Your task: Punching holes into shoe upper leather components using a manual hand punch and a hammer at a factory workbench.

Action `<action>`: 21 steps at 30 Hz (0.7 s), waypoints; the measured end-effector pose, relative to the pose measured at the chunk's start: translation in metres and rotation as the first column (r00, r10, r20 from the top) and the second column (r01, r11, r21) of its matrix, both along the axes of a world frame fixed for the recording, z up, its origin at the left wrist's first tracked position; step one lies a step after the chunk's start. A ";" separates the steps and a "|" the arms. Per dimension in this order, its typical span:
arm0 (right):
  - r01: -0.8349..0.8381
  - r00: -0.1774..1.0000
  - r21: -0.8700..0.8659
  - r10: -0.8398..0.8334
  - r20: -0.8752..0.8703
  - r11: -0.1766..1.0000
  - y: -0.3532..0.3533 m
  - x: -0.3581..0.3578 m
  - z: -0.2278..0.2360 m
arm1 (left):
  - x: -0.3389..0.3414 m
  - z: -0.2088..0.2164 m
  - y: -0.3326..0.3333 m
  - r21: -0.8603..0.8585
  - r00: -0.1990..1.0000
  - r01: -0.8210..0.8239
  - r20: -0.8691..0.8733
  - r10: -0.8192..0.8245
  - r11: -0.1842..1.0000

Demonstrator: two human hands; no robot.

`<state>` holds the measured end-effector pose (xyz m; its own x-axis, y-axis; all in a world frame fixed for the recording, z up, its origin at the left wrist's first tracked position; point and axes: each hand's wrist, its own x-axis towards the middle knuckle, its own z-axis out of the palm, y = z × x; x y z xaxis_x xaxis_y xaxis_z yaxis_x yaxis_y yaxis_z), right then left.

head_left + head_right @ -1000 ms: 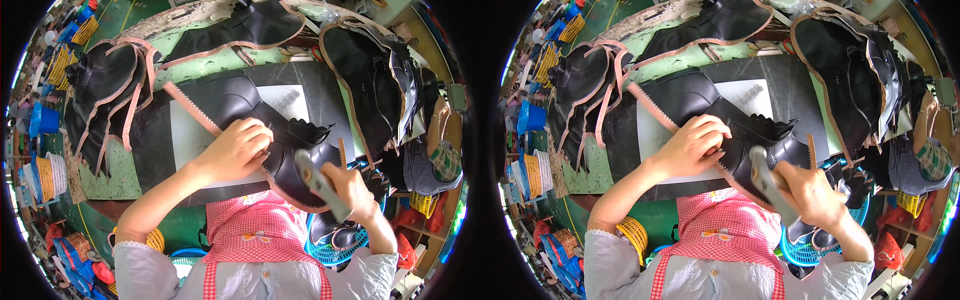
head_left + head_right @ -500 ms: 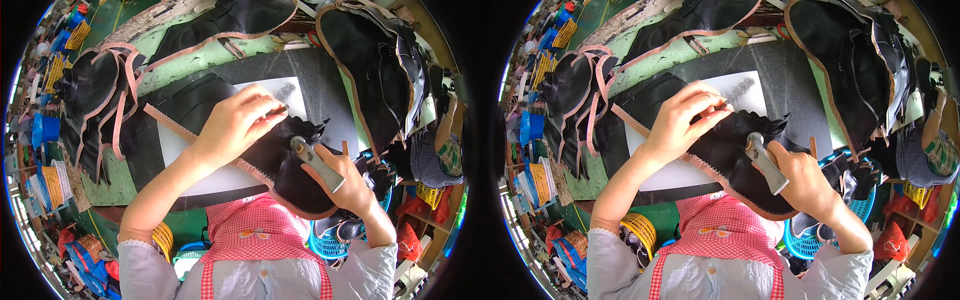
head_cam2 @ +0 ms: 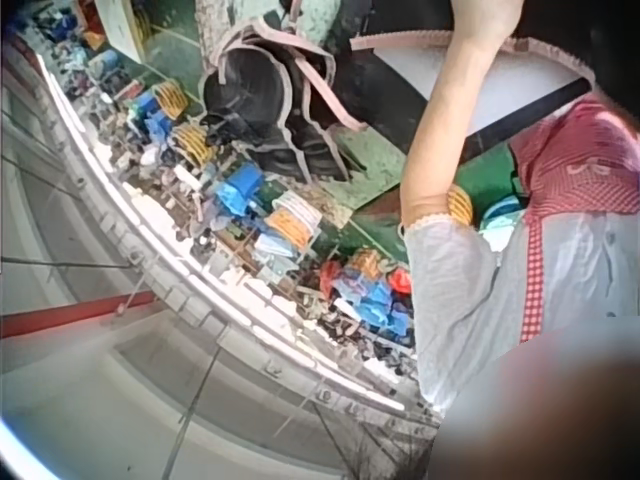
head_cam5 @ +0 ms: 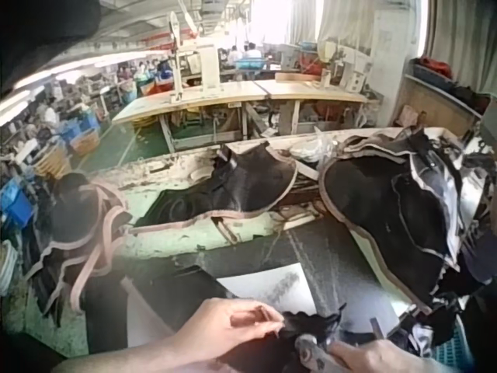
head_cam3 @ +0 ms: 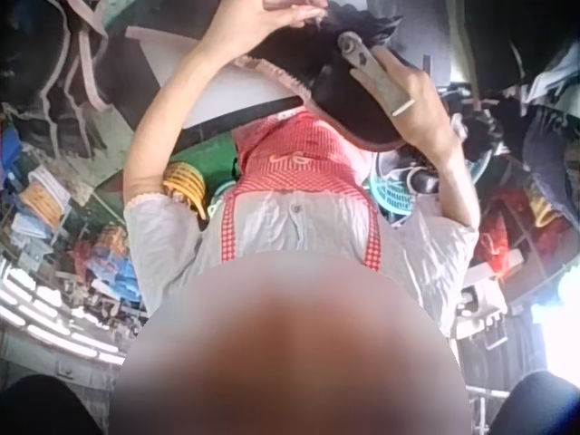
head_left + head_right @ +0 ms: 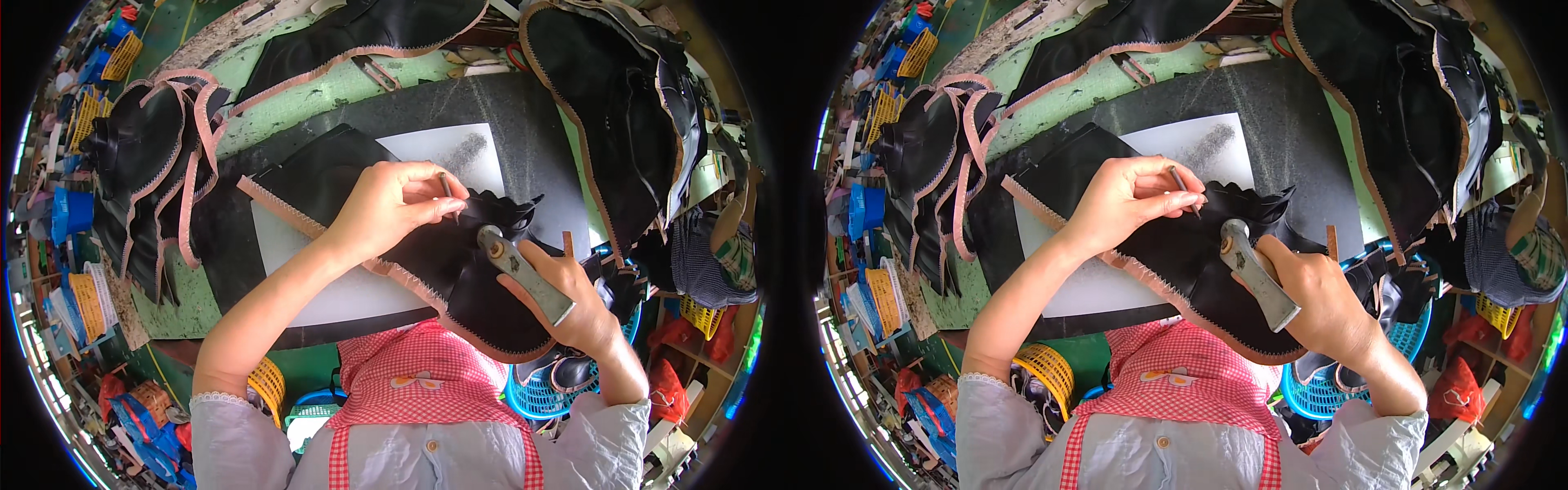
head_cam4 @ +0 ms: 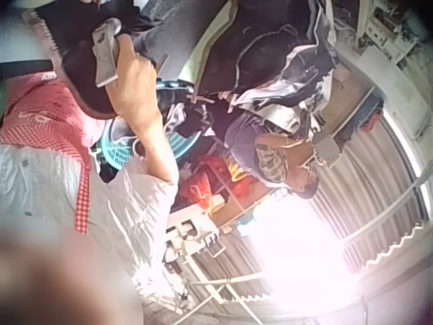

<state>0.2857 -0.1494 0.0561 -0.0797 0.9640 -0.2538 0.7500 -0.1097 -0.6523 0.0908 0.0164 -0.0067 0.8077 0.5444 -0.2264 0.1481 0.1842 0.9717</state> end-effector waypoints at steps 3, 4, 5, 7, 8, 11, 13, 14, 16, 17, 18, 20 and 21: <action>0.008 1.000 -0.045 -0.008 0.006 0.999 -0.001 0.001 0.001 | 0.000 0.001 -0.001 -0.009 1.000 0.001 -0.013 -0.001 1.000; 0.011 1.000 -0.021 -0.011 0.009 1.000 -0.002 0.001 -0.001 | 0.001 0.001 -0.001 0.009 1.000 0.001 -0.014 -0.001 1.000; 0.015 1.000 0.004 -0.015 0.012 1.000 -0.003 0.002 -0.002 | 0.001 -0.001 -0.004 0.010 1.000 0.003 -0.011 -0.003 1.000; 0.037 0.999 0.066 -0.037 -0.006 0.997 0.003 0.005 0.008 | -0.001 -0.007 -0.010 0.192 0.999 -0.041 0.031 0.035 0.981; 0.140 0.988 0.002 -0.140 -0.067 0.990 0.003 0.006 0.016 | 0.000 -0.006 -0.015 0.234 0.997 -0.075 0.029 0.070 0.969; 0.261 0.963 0.318 -0.225 -0.147 0.911 0.000 0.004 0.036 | -0.002 -0.008 -0.022 0.587 0.995 -0.087 0.015 0.096 0.805; 0.306 0.817 0.364 -0.047 -0.575 0.879 -0.016 0.012 0.029 | 0.002 -0.005 -0.026 0.801 0.988 -0.156 0.133 0.082 0.578; 0.193 0.811 0.413 0.093 -0.578 0.890 -0.014 0.016 0.028 | 0.003 -0.006 -0.027 0.817 0.986 -0.163 0.159 0.057 0.553; 0.109 0.991 0.196 -0.091 -0.099 0.974 0.012 -0.017 0.037 | -0.002 -0.005 -0.024 0.821 1.000 -0.026 0.024 0.011 0.570; 0.116 0.987 0.246 -0.085 -0.135 0.962 0.011 -0.017 0.032 | -0.005 -0.015 -0.020 0.749 0.995 -0.099 0.081 0.058 0.655; 0.125 0.983 0.297 -0.078 -0.166 0.947 0.007 -0.016 0.022 | -0.005 -0.013 -0.023 0.588 0.992 -0.126 0.067 0.107 0.799; 0.114 0.990 0.196 -0.094 -0.105 0.974 0.005 -0.011 0.008 | -0.004 -0.014 -0.014 0.247 0.997 -0.083 0.018 0.081 0.965; 0.109 0.993 0.124 -0.101 -0.067 0.986 0.004 -0.008 0.002 | -0.002 -0.005 -0.007 0.153 0.998 -0.055 -0.024 0.060 0.987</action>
